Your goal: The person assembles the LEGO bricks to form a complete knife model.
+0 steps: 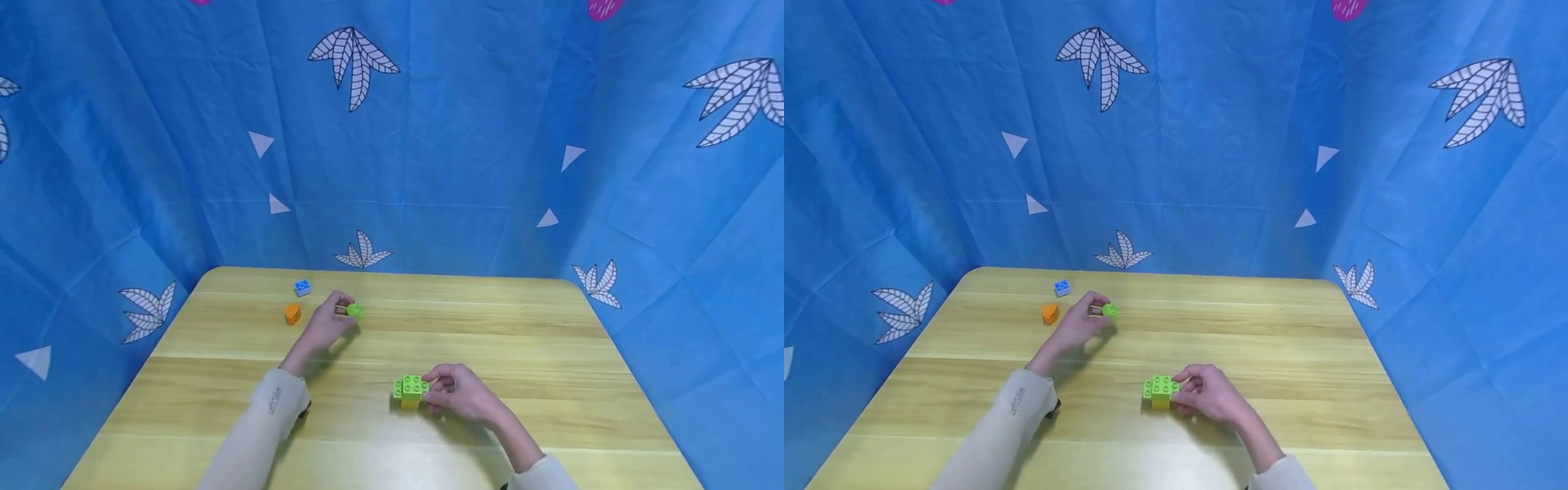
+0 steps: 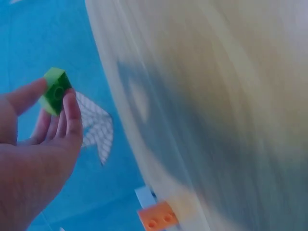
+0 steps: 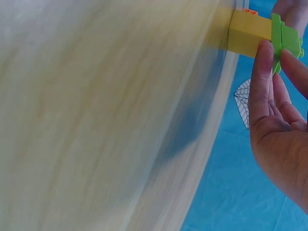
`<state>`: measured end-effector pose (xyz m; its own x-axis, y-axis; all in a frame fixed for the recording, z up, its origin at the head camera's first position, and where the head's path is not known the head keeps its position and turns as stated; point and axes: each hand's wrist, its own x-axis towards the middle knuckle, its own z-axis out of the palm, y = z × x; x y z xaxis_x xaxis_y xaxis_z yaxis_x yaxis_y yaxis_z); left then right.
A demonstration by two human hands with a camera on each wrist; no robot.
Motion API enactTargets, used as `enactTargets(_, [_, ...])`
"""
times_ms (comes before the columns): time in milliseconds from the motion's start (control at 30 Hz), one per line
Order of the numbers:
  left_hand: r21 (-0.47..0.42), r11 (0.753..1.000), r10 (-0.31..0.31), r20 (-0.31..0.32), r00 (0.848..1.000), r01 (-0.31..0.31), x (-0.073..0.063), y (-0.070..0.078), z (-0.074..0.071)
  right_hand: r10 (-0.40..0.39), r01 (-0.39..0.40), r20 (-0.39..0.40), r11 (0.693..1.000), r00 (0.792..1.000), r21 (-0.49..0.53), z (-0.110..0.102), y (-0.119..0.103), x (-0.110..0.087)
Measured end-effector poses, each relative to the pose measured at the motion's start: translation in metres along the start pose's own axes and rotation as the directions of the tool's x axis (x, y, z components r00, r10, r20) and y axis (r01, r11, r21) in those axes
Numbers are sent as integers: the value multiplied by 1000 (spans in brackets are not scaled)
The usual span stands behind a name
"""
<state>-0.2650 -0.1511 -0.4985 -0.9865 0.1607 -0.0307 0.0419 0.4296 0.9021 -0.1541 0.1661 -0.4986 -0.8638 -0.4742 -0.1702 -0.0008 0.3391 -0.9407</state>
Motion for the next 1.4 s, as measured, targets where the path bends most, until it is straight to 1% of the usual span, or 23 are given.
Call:
enactTargets(167, [-32, 999, 38, 58, 998, -36, -10, 9, 13, 7, -7, -3, 1000, 1000, -13, 0, 2, -1])
enactTargets(333, [-33, 998, 53, 72, 996, -51, -20, 12, 20, 5, -5, -1, 999, 1000, -39, 0, 1, 0])
enactTargets(467, [-26, 997, 71, 113, 991, -68, -28, 16, 26, 19, -19, -6, 999, 1000, -33, -1, 0, 1])
enactTargets(567, [-30, 996, 82, 158, 984, -79, -36, 18, 31, 24, -24, -7, 999, 1000, -25, -1, -1, 0])
enactTargets(700, [-61, 994, 99, 201, 975, -89, -47, 22, 38, 12, -12, -6, 1000, 1000, -10, -1, -2, 0])
enactTargets(867, [-88, 989, 136, 262, 955, -116, -59, 27, 48, 1, -1, -1, 1000, 1000, 6, 0, -2, 0])
enactTargets(967, [-100, 984, 170, 269, 948, -148, -65, 29, 53, 0, 0, 0, 1000, 1000, 6, 0, -1, 1])
enactTargets(1167, [-90, 977, 211, 249, 945, -194, -71, 32, 62, 6, -6, -3, 1000, 1000, -2, 0, -1, 2])
enactTargets(1300, [-81, 974, 225, 263, 938, -211, -75, 33, 66, 8, -8, -1, 1000, 1000, 4, 0, -2, 1])
enactTargets(1400, [-91, 972, 232, 277, 933, -215, -77, 34, 69, 12, -12, -2, 1000, 1000, 7, 0, -2, 1])
